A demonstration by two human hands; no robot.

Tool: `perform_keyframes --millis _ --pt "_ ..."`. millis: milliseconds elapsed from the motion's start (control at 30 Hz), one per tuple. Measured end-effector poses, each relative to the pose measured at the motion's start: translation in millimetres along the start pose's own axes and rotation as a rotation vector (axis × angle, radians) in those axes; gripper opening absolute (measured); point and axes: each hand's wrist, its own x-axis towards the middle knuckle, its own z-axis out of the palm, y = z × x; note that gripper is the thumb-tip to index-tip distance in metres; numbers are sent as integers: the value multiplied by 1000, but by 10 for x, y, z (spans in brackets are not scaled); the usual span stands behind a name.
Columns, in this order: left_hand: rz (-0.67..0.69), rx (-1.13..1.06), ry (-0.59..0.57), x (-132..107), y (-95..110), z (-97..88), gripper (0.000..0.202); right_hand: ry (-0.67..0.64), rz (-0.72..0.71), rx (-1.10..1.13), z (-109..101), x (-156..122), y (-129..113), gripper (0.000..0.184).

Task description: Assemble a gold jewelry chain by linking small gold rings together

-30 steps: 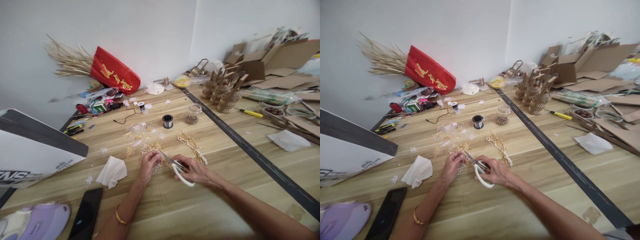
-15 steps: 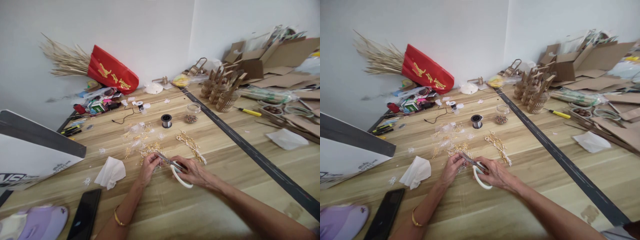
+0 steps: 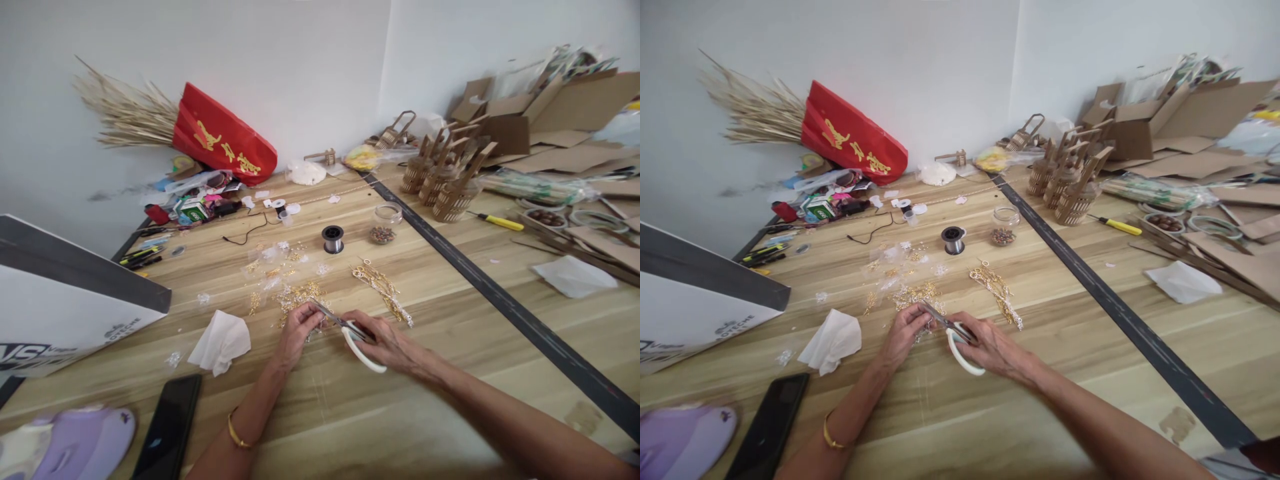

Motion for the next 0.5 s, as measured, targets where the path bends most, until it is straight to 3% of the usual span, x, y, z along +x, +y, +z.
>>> perform_keyframes --millis 267,500 --pt "-10 -23 17 -8 0 1 18 8 13 35 -19 8 24 34" --pt "-73 -270 131 32 71 -16 22 64 99 14 -79 26 41 34"
